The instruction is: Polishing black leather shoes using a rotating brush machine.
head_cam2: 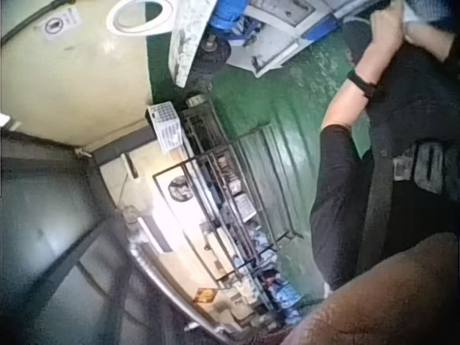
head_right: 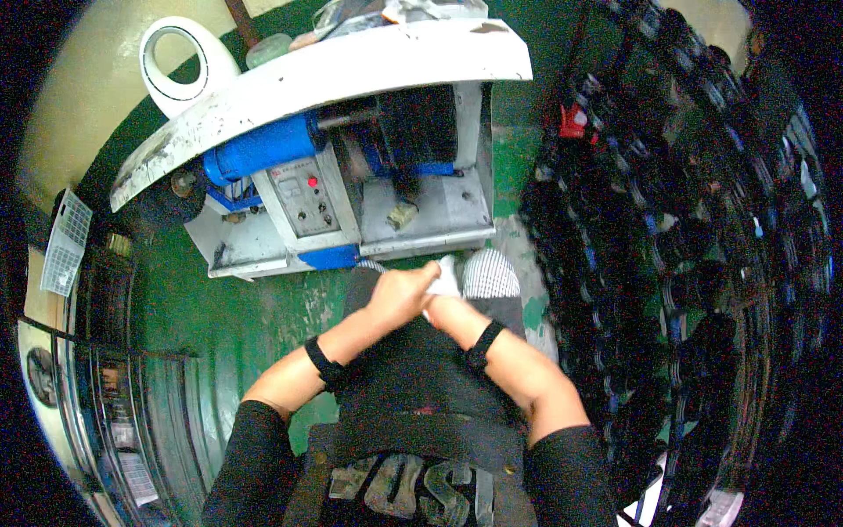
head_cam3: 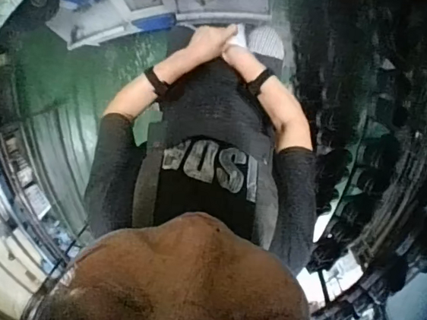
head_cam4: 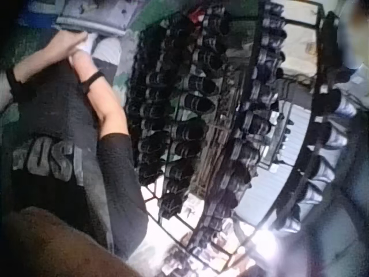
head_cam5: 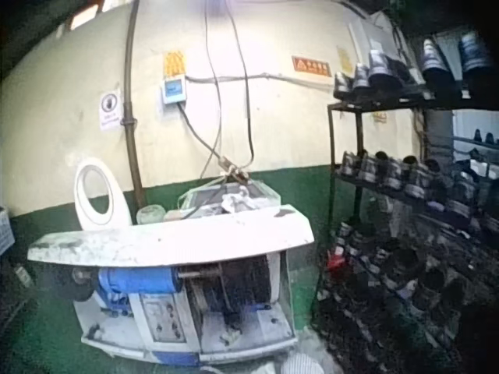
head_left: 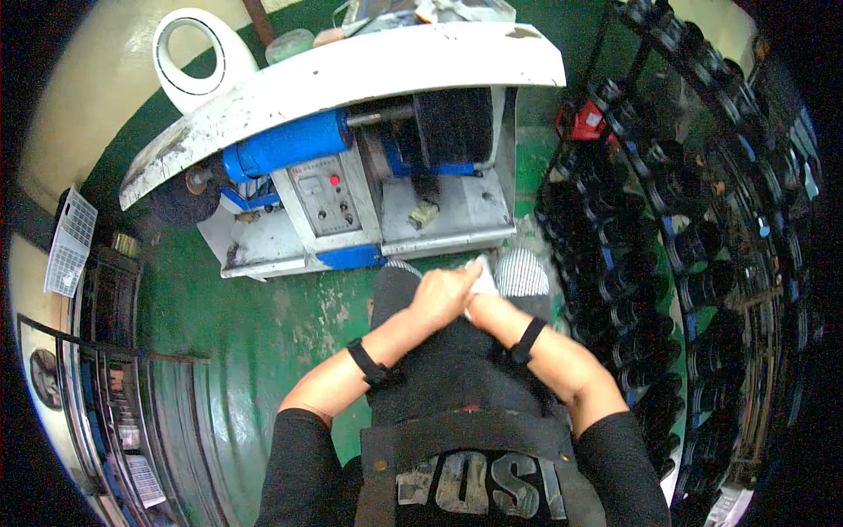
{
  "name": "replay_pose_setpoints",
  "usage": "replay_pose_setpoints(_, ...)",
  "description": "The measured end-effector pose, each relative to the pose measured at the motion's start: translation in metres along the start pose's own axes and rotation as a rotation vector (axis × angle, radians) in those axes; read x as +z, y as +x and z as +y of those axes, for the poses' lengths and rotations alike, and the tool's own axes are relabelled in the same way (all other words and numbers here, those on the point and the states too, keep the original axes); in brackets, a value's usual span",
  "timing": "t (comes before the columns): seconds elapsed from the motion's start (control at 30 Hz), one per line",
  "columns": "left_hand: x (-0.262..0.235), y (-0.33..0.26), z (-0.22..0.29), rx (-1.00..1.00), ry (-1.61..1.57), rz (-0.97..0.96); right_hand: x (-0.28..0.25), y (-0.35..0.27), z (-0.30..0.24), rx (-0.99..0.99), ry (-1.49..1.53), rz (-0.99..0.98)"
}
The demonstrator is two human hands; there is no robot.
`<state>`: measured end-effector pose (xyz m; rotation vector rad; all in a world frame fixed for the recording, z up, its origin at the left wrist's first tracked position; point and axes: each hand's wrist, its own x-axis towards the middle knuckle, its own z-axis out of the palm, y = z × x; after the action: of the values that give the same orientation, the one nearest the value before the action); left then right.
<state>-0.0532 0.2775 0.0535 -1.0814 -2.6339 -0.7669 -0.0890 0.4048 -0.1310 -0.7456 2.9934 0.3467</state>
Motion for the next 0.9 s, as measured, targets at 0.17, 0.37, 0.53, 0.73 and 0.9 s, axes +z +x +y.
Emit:
replay_pose_setpoints(0.17, 0.009, 0.002, 0.013, 0.184, 0.023, -0.001, -0.036, -0.001, -0.023, -0.065, 0.055, -0.224)
replay_pose_setpoints(0.37, -0.019, 0.047, 0.028, 0.41, -0.213, -0.168, -0.124, -0.024, 0.059, -0.001, 0.586, 0.18)
replay_pose_setpoints(0.53, -0.13, 0.188, -0.009, 0.507, 0.174, -0.08, -0.134, -0.04, 0.11, 0.156, 1.167, 0.148)
replay_pose_setpoints(0.73, -0.249, 0.329, -0.168, -0.029, 0.696, 0.019, -0.083, -0.064, 0.148, 0.109, 0.619, 0.201)
replay_pose_setpoints(0.9, -0.25, 0.387, -0.205, -0.083, 1.018, -0.136, -0.086, -0.092, 0.162, 0.396, 1.65, 0.243)
